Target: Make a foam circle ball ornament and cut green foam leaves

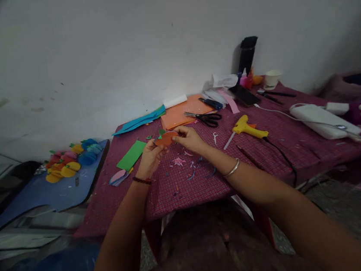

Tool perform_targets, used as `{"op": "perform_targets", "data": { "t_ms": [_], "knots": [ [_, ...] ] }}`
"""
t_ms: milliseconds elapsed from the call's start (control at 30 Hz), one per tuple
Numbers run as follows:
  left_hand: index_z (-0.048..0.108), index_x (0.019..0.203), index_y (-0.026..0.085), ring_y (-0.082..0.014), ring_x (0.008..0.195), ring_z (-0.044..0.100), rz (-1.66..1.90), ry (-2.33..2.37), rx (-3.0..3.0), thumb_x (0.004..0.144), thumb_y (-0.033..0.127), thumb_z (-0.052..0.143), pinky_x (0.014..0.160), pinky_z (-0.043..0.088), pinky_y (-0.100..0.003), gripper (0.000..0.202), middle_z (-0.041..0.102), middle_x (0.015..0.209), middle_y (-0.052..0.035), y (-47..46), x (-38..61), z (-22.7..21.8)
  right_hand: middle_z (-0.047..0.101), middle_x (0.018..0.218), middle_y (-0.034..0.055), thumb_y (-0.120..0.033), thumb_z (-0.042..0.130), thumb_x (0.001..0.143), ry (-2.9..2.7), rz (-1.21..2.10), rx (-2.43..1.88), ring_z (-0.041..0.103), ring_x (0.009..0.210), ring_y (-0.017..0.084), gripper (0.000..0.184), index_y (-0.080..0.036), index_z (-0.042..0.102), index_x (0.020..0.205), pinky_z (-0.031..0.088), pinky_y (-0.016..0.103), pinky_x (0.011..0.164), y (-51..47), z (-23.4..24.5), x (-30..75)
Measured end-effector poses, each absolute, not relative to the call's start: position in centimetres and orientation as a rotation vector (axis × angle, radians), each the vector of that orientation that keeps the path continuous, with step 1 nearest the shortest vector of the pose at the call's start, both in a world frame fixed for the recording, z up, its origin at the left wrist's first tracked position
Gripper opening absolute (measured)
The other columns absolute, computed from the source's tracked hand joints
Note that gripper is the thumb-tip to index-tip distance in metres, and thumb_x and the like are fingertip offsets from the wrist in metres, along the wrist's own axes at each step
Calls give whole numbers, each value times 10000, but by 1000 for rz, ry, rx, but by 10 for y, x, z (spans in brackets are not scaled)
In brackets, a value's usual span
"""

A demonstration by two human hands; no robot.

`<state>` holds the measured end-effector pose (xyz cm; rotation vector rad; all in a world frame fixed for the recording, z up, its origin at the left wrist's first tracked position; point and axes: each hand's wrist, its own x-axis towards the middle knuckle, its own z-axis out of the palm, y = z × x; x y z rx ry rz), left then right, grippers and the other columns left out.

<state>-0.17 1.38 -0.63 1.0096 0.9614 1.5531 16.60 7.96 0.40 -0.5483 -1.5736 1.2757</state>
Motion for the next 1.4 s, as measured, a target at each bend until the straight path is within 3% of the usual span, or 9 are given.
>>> {"op": "perform_targets", "data": {
  "t_ms": [133,233,367,433,533,633,1000,1267,1400],
  "knots": [
    [536,799,175,-87,639,618,1561,937,1030,579,261,808,643,510,-233,360,629,738,44,13,-2,-4,640,756,-10,-320,770,638,-1556,1288,-531,561,721,128,251,-161,643,784,444,257,692,80,4,167],
    [542,829,179,-84,544,592,1508,922,1047,630,309,779,542,484,-222,336,623,694,44,9,0,0,646,796,-7,-345,752,661,-1526,1336,-523,562,687,120,293,-171,632,864,467,240,614,80,5,168],
    [567,1081,207,-76,431,526,1469,941,1015,687,275,719,440,424,-206,428,590,589,69,4,2,5,651,849,-2,-308,751,667,-1391,1627,-545,543,566,97,422,-207,600,1048,462,209,431,78,5,168],
    [551,1186,222,-83,452,546,1461,935,973,683,237,704,447,429,-205,525,595,580,69,4,2,6,650,833,-1,-280,733,697,-1309,1738,-558,523,513,82,372,-208,612,1041,472,208,401,78,4,169],
    [611,1071,191,-82,449,547,1424,921,923,687,239,687,469,447,-216,394,595,561,57,5,0,5,658,801,8,-332,669,782,-1270,1772,-550,503,468,70,218,-186,638,940,498,217,409,80,3,169],
    [624,913,172,-78,491,571,1431,897,887,695,286,699,525,483,-225,258,624,622,35,6,-1,3,655,737,5,-404,637,813,-1257,1816,-524,504,447,69,244,-171,641,883,526,231,445,80,4,171],
    [565,924,201,-92,737,640,1625,788,1045,601,170,823,666,516,-229,415,655,985,7,5,16,3,676,788,-25,-261,828,592,-1303,1861,-457,591,504,73,449,-188,607,975,524,214,494,74,5,168],
    [529,1171,288,-117,784,647,1651,901,1042,684,250,770,692,521,-253,545,647,1018,1,2,13,6,651,844,-21,-216,767,633,-1510,1589,-443,579,564,82,425,-191,583,1016,494,208,497,80,7,170],
    [600,926,186,-95,641,608,1578,1030,960,669,280,770,569,485,-217,322,657,829,0,8,1,1,631,997,7,-219,773,638,-1578,1434,-405,579,642,92,621,-211,519,1204,490,198,492,80,6,170]
  ]
}}
